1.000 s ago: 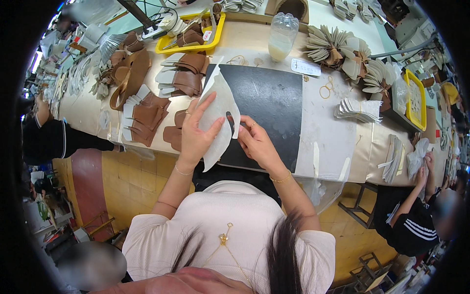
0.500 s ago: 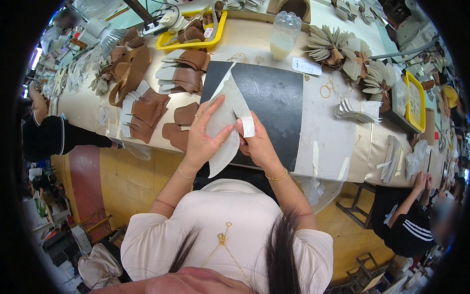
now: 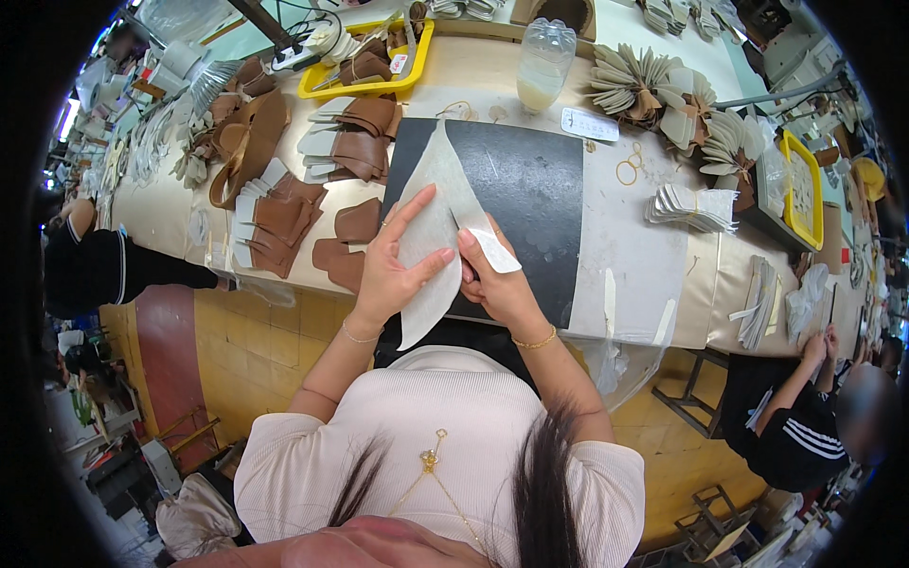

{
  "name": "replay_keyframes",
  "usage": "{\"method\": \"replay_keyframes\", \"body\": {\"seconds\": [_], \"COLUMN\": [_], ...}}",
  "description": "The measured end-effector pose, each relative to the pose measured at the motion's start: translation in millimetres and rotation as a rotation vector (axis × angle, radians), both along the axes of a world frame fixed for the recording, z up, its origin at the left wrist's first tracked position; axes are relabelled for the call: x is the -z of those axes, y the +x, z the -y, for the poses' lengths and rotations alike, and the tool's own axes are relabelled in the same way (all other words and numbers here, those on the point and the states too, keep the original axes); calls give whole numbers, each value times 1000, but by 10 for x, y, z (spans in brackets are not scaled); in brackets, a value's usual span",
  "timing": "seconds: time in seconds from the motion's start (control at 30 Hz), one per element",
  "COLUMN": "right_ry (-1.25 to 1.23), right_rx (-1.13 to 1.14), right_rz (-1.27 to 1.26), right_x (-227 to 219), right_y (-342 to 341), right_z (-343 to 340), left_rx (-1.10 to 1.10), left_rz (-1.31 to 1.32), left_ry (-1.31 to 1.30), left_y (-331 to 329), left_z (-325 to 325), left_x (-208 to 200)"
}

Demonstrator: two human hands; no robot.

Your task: The person assembles leather goods by hand. They fold and align white fabric pieces, then apply adhesive to brown leather pieces and press them together. The person uses a small knife to trim excess material and handles multiple leather components on a workbench.

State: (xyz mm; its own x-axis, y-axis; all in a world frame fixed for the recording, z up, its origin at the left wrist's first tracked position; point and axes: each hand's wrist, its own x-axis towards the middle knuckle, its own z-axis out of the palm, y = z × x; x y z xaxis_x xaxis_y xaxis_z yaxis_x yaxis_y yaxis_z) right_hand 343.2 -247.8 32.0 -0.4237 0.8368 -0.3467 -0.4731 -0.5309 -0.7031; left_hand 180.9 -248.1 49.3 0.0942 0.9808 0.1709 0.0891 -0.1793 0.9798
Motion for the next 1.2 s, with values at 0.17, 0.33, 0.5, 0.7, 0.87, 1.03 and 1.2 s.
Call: {"method": "replay_keyframes", "body": {"seconds": [0.17, 0.33, 0.5, 0.7, 0.87, 1.03, 1.2], "right_ry": [74, 81, 28, 6, 35, 22, 24], "right_rx": [-3, 0, 25, 45, 27, 38, 47], "right_rz": [56, 133, -5, -15, -24, -45, 17], "right_x": [-50, -98, -82, -23, -9, -25, -58], "right_y": [2, 12, 19, 16, 31, 24, 4], "right_z": [23, 43, 31, 35, 38, 1, -6], "left_rx": [24, 68, 81, 85, 117, 169, 192], "left_rz": [112, 80, -7, 38, 56, 38, 105], "left_ry": [-84, -43, 15, -25, -55, -44, -103], "left_y": [-93, -92, -33, -16, -41, -28, -31], "left_z": [-85, -141, -88, -73, -70, -56, -52], "left_x": [-25, -31, -41, -26, -38, -53, -48]}}
